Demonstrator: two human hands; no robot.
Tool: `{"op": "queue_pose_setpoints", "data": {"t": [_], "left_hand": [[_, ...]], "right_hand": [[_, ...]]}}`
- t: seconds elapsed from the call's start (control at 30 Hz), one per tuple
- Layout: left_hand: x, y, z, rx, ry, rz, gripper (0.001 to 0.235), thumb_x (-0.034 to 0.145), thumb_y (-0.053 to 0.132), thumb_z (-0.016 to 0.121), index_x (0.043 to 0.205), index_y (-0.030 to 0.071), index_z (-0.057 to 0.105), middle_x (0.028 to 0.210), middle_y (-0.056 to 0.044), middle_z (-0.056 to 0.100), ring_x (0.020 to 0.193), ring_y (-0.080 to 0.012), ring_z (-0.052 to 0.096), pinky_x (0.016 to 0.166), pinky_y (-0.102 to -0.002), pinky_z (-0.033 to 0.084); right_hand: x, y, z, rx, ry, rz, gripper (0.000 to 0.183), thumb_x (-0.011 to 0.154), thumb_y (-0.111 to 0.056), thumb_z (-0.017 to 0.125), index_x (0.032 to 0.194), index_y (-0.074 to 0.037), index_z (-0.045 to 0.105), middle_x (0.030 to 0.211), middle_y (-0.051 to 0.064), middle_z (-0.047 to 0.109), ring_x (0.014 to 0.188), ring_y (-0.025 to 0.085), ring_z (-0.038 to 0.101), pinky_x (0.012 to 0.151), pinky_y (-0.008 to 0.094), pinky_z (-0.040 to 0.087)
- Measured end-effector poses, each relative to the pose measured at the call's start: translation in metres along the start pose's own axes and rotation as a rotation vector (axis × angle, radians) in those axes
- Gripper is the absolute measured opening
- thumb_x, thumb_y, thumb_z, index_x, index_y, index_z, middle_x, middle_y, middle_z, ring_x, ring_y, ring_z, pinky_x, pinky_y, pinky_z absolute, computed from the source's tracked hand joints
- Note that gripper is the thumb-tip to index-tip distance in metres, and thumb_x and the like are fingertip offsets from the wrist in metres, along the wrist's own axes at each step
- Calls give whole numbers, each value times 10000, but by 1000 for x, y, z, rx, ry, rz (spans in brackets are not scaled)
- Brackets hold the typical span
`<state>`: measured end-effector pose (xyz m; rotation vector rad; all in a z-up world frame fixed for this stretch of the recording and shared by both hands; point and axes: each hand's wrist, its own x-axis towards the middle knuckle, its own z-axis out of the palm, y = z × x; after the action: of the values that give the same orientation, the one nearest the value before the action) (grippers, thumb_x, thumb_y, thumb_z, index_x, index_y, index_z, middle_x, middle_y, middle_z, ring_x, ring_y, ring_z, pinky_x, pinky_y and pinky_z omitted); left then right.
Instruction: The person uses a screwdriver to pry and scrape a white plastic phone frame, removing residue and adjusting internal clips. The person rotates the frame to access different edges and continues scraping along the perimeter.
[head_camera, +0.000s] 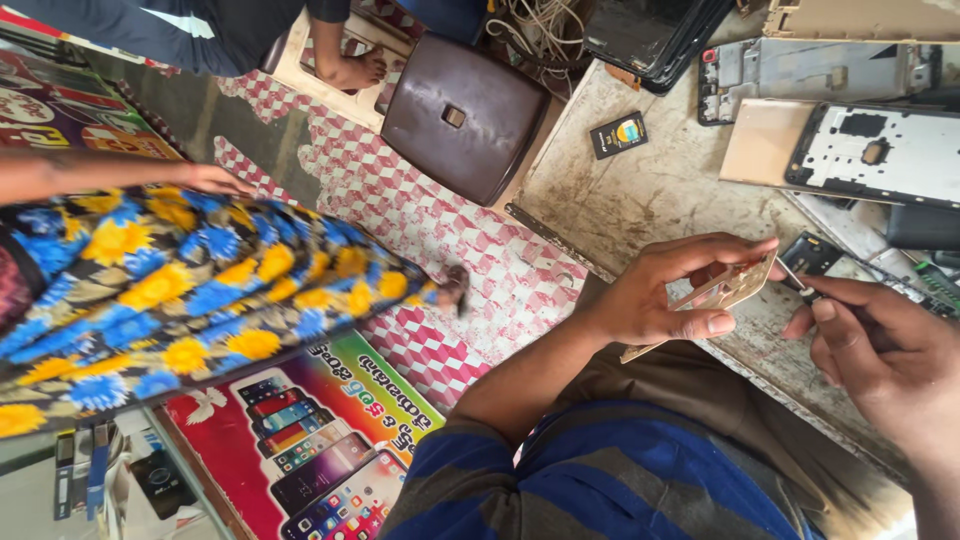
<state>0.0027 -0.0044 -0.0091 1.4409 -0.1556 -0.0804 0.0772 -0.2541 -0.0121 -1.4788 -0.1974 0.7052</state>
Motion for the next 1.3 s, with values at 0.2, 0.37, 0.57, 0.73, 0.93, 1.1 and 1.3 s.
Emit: {"op": "queue_pose_setpoints", "data": {"t": [0.2, 0.37, 0.57, 0.73, 0.93, 1.1, 1.3], "left_hand": [[13, -2, 0, 90, 9, 0, 611, 960, 254, 794, 1487, 87, 534, 1429, -70, 651, 1051, -100, 679, 832, -233, 536], [18, -5, 2, -60, -20, -90, 665, 965, 333, 742, 1529, 59, 523, 1385, -114, 658, 920, -107, 677, 831, -263, 544], [20, -4, 8, -219, 20, -137, 806, 994, 506, 671, 1547, -50, 487, 1325, -234, 660, 891, -184, 654, 751, -302, 540], [20, 10, 13, -319, 14, -138, 877, 995, 576, 617, 1546, -79, 428, 1354, -291, 621, 961, -271, 689, 819, -371, 580], [10, 19, 15, -325, -73, -83, 874, 1004, 570, 615, 1528, -105, 437, 1355, -316, 621, 953, -292, 697, 808, -382, 588], [-2, 21, 17, -315, -117, -52, 903, 999, 593, 620, 1523, -126, 461, 1371, -334, 629, 952, -289, 703, 816, -385, 595], [-4, 26, 21, -325, -175, -58, 909, 984, 592, 633, 1529, -108, 435, 1393, -316, 614, 966, -275, 696, 832, -370, 583]], "right_hand": [[6, -30, 7, -568, 125, -338, 258, 976, -45, 759, 1228, -1, 729, 970, 117, 742, 781, 146, 694, 706, 235, 528], [9, -25, -3, -701, 157, -604, 159, 913, 13, 815, 1036, -50, 736, 1058, 96, 748, 894, 227, 753, 753, 319, 608], [9, -34, -14, -1115, 186, -924, 285, 798, -79, 795, 1082, -106, 797, 920, 37, 686, 708, 175, 653, 591, 346, 515], [4, -46, -16, -1134, 227, -1018, 242, 863, -82, 799, 1101, -120, 776, 947, 23, 670, 752, 175, 653, 644, 344, 533], [-22, -41, -9, -1077, 280, -1054, 203, 882, -70, 854, 1056, -96, 754, 929, 31, 670, 729, 192, 658, 606, 352, 521], [-53, -30, 5, -972, 339, -935, 251, 887, -18, 816, 1118, -81, 740, 973, 52, 686, 790, 212, 681, 660, 358, 559], [-83, -29, 13, -855, 383, -856, 321, 893, 27, 782, 1200, -63, 744, 999, 71, 692, 862, 223, 698, 730, 359, 597]]}}
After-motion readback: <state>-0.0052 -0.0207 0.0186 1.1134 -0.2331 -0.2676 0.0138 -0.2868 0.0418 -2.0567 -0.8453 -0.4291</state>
